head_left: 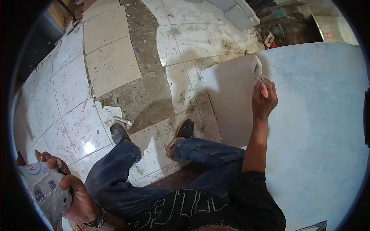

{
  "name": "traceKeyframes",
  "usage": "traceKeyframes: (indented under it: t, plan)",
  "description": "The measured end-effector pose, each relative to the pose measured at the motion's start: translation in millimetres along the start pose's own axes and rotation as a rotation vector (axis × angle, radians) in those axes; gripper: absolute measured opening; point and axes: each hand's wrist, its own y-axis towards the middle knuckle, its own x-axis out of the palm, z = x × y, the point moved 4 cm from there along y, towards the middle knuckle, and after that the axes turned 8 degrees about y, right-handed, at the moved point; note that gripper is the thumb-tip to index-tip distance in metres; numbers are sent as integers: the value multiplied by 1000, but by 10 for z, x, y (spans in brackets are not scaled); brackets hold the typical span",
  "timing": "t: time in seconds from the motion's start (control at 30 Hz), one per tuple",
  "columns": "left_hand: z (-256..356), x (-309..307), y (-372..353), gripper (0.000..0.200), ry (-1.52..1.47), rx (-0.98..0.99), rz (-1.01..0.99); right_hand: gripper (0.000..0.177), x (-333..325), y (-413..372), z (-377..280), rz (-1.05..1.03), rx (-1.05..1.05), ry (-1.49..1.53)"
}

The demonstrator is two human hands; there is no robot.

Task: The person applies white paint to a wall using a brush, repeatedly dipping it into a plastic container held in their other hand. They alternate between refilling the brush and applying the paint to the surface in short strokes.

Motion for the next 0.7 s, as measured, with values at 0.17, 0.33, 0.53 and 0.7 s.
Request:
traceKeyframes:
  t: [0.17, 0.33, 0.53, 0.7]
  plan:
    - [-10, 10, -20, 69, 60, 38, 23, 14, 769, -502, 260, -155, -7, 90]
    - [-54, 86, -8, 69, 138, 59, 51, 16, 1402, -811, 603, -348, 94, -97]
    - [-71, 88, -11, 73, 121, 42, 64, 13, 336, -314, 209, -120, 100, 25]
    - [-84, 78, -6, 72, 135, 60, 58, 14, 1249, -852, 501, -251, 114, 92]
